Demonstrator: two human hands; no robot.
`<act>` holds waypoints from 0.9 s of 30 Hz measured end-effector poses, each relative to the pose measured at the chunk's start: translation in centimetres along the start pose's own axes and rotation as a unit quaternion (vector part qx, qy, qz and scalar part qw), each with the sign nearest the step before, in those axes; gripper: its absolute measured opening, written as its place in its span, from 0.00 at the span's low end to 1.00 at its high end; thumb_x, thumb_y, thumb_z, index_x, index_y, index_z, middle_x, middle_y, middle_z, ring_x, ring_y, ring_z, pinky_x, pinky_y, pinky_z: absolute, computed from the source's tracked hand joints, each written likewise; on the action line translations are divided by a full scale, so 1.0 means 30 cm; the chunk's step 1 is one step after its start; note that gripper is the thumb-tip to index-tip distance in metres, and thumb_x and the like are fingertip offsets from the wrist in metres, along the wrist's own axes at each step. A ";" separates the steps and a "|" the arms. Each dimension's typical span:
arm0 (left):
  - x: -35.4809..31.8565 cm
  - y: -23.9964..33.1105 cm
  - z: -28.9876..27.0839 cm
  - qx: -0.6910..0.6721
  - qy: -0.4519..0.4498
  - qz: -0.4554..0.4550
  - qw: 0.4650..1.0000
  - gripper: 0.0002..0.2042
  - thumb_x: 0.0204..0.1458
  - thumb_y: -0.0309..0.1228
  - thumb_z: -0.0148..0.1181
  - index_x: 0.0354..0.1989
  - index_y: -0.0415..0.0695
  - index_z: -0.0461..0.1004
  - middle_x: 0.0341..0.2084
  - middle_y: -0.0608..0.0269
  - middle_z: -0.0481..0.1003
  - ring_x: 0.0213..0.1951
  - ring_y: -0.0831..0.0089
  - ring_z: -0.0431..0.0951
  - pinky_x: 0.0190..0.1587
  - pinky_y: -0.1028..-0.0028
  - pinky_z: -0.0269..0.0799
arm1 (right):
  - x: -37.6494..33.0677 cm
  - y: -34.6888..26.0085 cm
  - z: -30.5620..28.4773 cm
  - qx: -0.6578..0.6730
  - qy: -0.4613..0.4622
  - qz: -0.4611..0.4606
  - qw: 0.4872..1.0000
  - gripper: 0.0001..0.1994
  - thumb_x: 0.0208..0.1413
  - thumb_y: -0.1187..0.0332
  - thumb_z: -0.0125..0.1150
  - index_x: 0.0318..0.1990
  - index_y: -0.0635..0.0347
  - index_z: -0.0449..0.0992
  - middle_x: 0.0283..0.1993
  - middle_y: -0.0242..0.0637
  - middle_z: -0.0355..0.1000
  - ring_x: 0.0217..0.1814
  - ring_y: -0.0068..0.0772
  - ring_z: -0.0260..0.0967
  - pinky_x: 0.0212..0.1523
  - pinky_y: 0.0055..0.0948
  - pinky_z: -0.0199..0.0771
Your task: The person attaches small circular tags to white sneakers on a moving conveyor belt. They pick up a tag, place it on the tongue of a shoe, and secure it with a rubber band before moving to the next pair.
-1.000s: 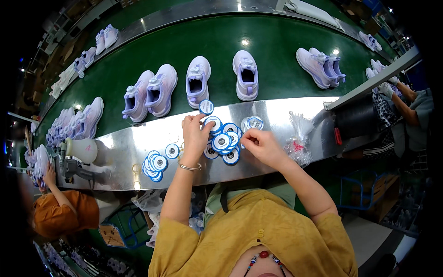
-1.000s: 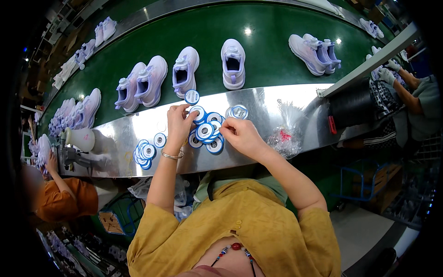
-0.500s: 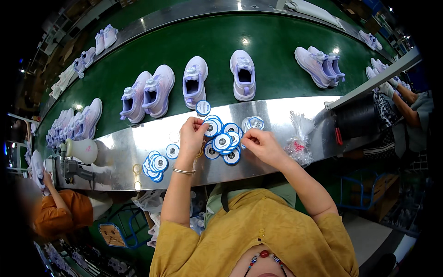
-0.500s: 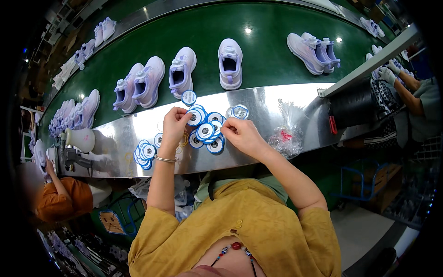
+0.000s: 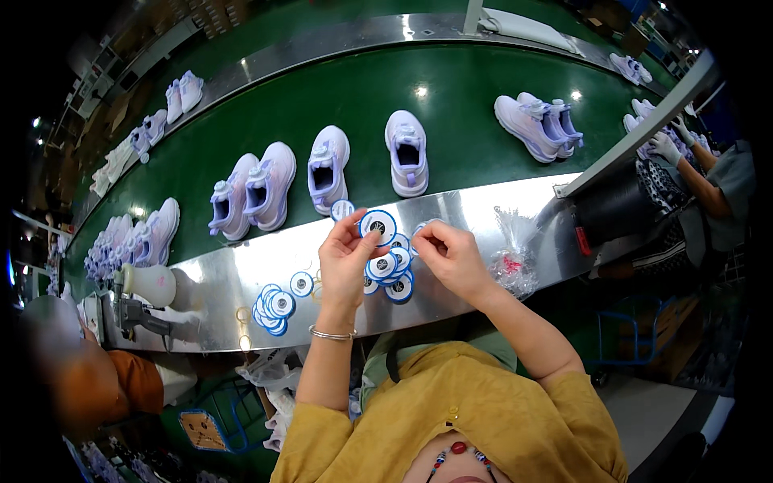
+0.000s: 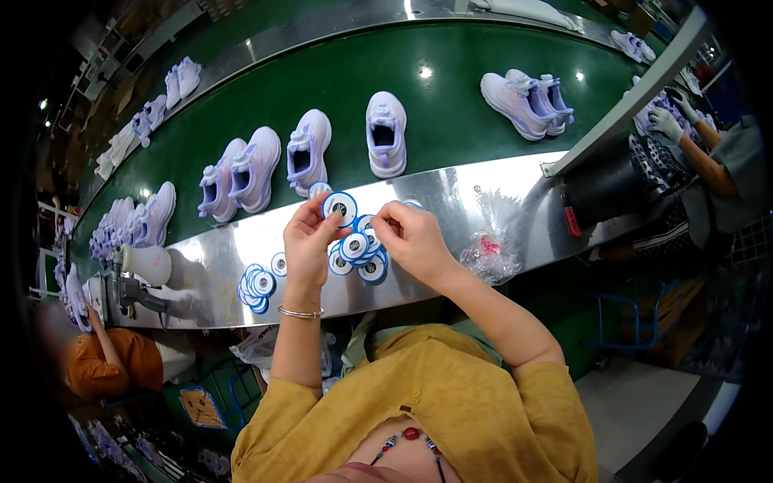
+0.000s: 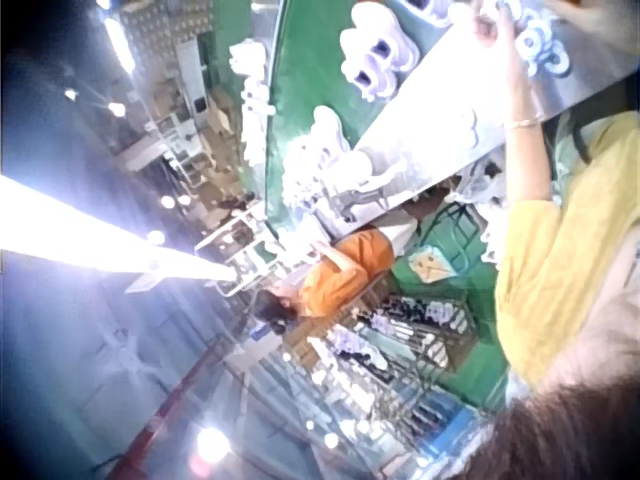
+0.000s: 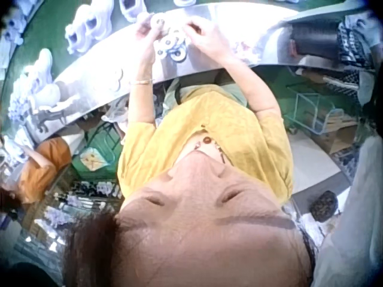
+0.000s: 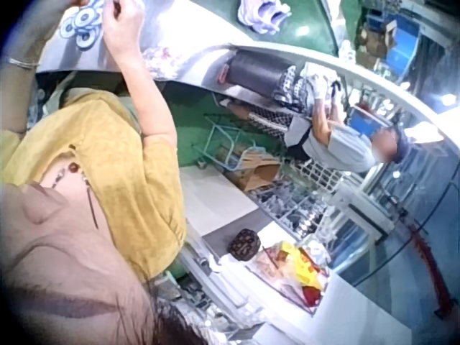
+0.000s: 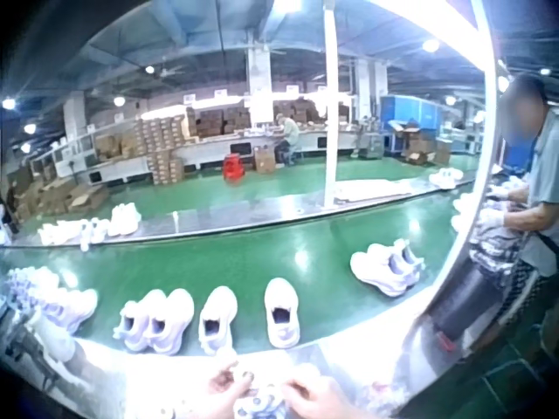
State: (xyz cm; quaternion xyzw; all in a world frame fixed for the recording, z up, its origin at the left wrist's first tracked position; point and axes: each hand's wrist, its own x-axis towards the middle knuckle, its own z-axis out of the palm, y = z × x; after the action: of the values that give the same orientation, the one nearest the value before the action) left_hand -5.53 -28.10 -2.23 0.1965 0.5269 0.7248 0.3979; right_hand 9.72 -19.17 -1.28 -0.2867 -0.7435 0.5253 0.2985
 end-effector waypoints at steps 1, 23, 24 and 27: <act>-0.008 0.000 0.034 -0.018 -0.006 -0.005 1.000 0.12 0.53 0.19 0.57 0.46 0.34 0.70 0.34 0.60 0.75 0.34 0.74 0.78 0.36 0.75 0.81 | 0.002 -0.030 -0.013 -0.007 0.017 -0.025 1.000 0.03 0.55 0.75 0.59 0.32 0.65 0.73 0.23 0.29 0.69 0.24 0.14 0.61 0.24 0.18 0.61; -0.077 -0.084 0.405 -0.125 -0.085 0.050 0.987 0.04 0.58 0.23 0.53 0.35 0.33 0.69 0.35 0.51 0.76 0.40 0.64 0.79 0.49 0.66 0.77 | -0.049 -0.022 -0.305 -0.026 0.109 -0.041 0.993 0.05 0.52 0.73 0.57 0.28 0.65 0.70 0.21 0.43 0.70 0.21 0.36 0.68 0.23 0.32 0.65; -0.076 -0.087 0.407 -0.145 -0.098 0.047 0.983 0.05 0.59 0.24 0.52 0.35 0.33 0.69 0.35 0.51 0.76 0.41 0.64 0.79 0.50 0.64 0.77 | -0.047 -0.016 -0.313 -0.021 0.105 -0.037 0.994 0.05 0.53 0.73 0.57 0.28 0.65 0.70 0.21 0.43 0.70 0.21 0.37 0.69 0.23 0.33 0.65; -0.071 -0.112 0.411 -0.147 -0.093 0.055 0.983 0.06 0.60 0.24 0.51 0.34 0.35 0.71 0.35 0.54 0.76 0.41 0.65 0.79 0.48 0.67 0.76 | -0.048 -0.008 -0.332 -0.009 0.088 -0.037 0.995 0.05 0.54 0.73 0.56 0.30 0.65 0.71 0.23 0.44 0.71 0.23 0.41 0.70 0.25 0.34 0.66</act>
State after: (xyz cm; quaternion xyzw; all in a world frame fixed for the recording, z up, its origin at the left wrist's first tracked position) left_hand 5.68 -21.84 -0.49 0.2309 0.3639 0.7936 0.4295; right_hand 18.07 -14.24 1.45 -0.3068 -0.7288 0.4801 0.3797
